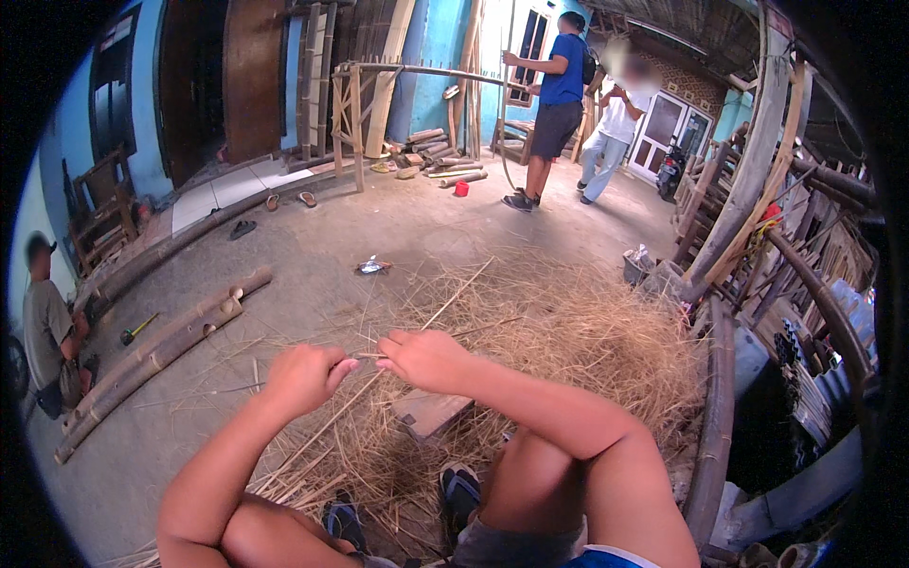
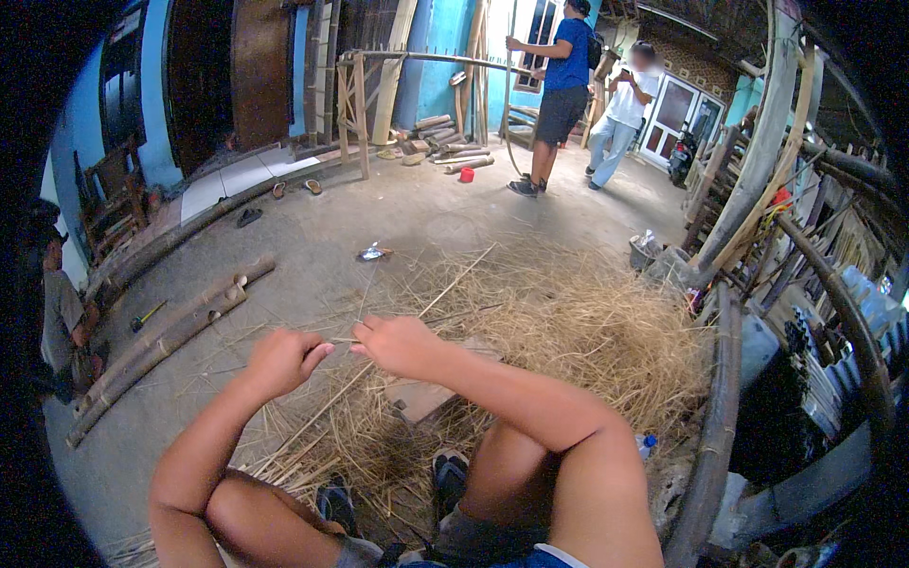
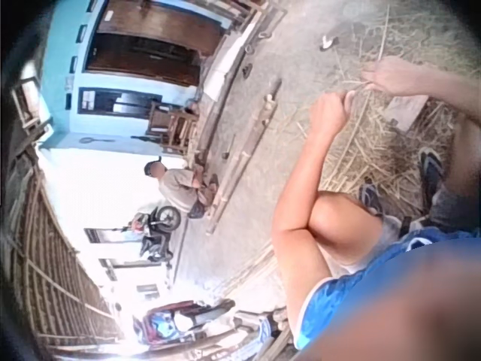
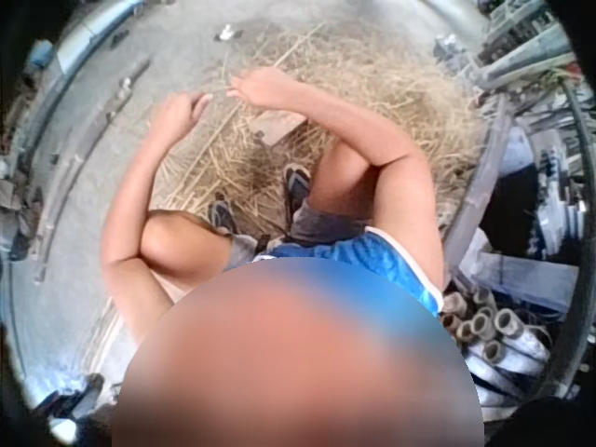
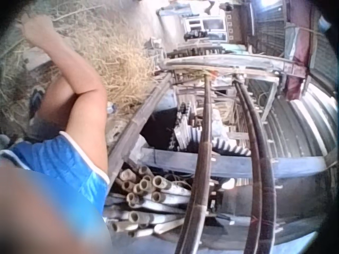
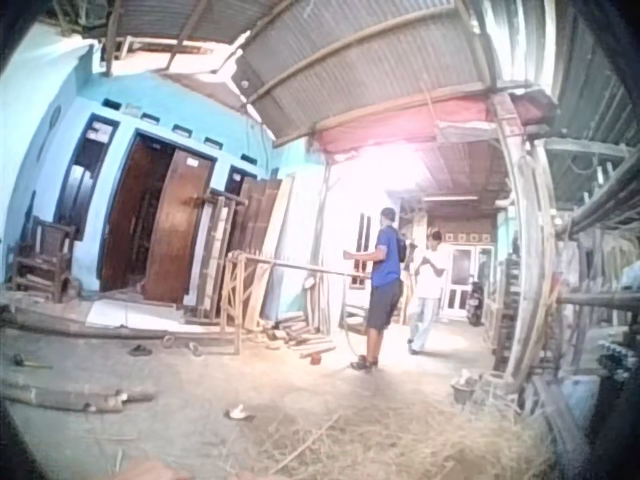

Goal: The person splits bamboo strips using a knife and a wooden block, then aligns and stacks the finished strips. The person repeatedly shaves and splits individual strips, gathers them, and arranges them into a neat bundle.

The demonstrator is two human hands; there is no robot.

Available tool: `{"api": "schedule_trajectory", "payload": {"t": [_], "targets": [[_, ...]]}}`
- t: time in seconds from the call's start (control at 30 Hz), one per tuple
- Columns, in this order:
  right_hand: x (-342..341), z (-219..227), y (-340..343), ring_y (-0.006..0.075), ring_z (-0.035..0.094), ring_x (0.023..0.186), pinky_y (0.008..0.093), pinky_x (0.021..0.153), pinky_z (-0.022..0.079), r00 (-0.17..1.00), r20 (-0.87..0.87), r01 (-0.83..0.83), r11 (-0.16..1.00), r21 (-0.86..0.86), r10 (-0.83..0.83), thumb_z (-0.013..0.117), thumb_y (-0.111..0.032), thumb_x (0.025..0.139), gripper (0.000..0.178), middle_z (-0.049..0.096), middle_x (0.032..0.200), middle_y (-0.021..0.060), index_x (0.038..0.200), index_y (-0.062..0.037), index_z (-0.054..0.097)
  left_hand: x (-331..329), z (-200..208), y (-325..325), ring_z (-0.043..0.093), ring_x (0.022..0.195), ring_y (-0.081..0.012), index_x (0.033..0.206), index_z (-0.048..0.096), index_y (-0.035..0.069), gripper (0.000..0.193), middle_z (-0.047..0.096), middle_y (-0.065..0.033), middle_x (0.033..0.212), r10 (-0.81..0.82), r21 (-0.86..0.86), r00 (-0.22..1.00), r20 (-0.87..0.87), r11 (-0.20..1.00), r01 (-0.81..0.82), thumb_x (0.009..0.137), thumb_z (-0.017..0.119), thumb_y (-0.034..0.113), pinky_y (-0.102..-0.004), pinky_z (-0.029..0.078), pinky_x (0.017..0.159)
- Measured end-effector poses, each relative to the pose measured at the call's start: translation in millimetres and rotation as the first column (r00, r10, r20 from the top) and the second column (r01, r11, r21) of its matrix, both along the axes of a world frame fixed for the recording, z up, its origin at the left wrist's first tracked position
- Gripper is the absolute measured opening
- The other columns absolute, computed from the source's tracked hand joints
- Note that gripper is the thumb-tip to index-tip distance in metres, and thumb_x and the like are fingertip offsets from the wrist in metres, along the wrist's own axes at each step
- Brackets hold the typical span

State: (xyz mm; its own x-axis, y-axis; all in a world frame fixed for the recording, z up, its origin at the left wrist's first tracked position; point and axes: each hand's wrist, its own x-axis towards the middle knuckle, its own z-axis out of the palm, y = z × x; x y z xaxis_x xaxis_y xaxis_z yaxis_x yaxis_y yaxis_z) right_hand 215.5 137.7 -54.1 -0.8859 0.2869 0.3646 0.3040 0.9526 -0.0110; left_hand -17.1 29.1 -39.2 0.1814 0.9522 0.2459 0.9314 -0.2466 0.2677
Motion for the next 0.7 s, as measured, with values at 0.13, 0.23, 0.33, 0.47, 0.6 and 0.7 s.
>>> {"api": "schedule_trajectory", "payload": {"t": [0.13, 0.23, 0.33, 0.47, 0.6, 0.7], "targets": [[5.8, 2.6, 7.7, 0.0321, 0.07, 0.079, 0.0444, 0.061, 0.055, 1.0, 0.007, -0.011, 0.997, 0.082, 0.01, 0.054, -0.036, 0.104, 0.029, 0.065, 0.086, 0.0114, 0.099, -0.0074, 0.056, -2.0, -14.7, 6.1, 0.057, 0.062, -0.0237, 0.092, 0.071, 0.006, 0.033, 0.061, -0.0103, 0.067, -0.039, -0.119, 0.957, 0.287, 0.99, 0.077, 0.103, 0.062, 0.035, -0.0408, 0.046, 0.062], [7.1, 3.0, 9.0, 0.031, 0.07, 0.074, 0.0436, 0.057, 0.054, 0.998, 0.05, 0.02, 0.993, 0.118, -0.026, 0.055, -0.033, 0.103, 0.025, 0.064, 0.079, 0.0093, 0.097, -0.0087, 0.055, -4.2, -20.6, 11.4, 0.049, 0.063, -0.013, 0.09, 0.069, 0.005, 0.035, 0.054, -0.0009, 0.066, -0.003, -0.257, 0.875, 0.484, 0.955, 0.145, 0.104, 0.062, 0.036, -0.0337, 0.041, 0.06], [5.6, 5.8, 8.6, 0.0302, 0.069, 0.071, 0.0426, 0.055, 0.054, 0.999, -0.026, 0.047, 0.982, 0.182, -0.043, 0.057, -0.03, 0.101, 0.021, 0.064, 0.077, 0.0088, 0.097, -0.0096, 0.055, -1.5, -19.8, 15.1, 0.043, 0.062, -0.0076, 0.086, 0.067, 0.007, 0.037, 0.05, 0.0054, 0.065, 0.046, -0.246, 0.761, 0.647, 0.957, 0.151, 0.105, 0.062, 0.038, -0.0291, 0.035, 0.057], [1.2, 14.2, 8.8, 0.0302, 0.069, 0.07, 0.0431, 0.055, 0.053, 0.966, -0.254, 0.104, 0.975, 0.198, -0.052, 0.06, -0.026, 0.1, 0.018, 0.064, 0.078, 0.0091, 0.098, -0.0097, 0.055, 9.6, -12.9, 17.9, 0.036, 0.055, -0.0041, 0.082, 0.064, 0.011, 0.036, 0.047, 0.0087, 0.063, 0.143, -0.195, 0.538, 0.831, 0.98, 0.04, 0.105, 0.062, 0.038, -0.0261, 0.027, 0.05], [-3.4, 26.4, 8.6, 0.0324, 0.069, 0.068, 0.0455, 0.055, 0.052, 0.917, -0.388, 0.139, 0.986, 0.091, -0.093, 0.06, -0.025, 0.101, 0.018, 0.064, 0.079, 0.0109, 0.098, -0.0086, 0.056, 23.8, -2.2, 20.6, 0.032, 0.051, -0.0024, 0.081, 0.061, 0.013, 0.035, 0.044, 0.0097, 0.061, 0.092, -0.107, 0.305, 0.948, 0.994, 0.033, 0.106, 0.062, 0.038, -0.0252, 0.022, 0.046], [-15.3, 26.9, -3.1, 0.0367, 0.068, 0.067, 0.0483, 0.055, 0.05, 0.855, -0.478, 0.219, 0.976, -0.018, -0.201, 0.058, -0.025, 0.103, 0.019, 0.064, 0.078, 0.0151, 0.099, -0.0064, 0.055, 37.9, 4.3, 21.4, 0.031, 0.05, -0.0029, 0.084, 0.059, 0.014, 0.033, 0.042, 0.0097, 0.061, 0.038, -0.042, 0.163, 0.986, 0.999, 0.019, 0.107, 0.059, 0.039, -0.0243, 0.022, 0.046]]}}
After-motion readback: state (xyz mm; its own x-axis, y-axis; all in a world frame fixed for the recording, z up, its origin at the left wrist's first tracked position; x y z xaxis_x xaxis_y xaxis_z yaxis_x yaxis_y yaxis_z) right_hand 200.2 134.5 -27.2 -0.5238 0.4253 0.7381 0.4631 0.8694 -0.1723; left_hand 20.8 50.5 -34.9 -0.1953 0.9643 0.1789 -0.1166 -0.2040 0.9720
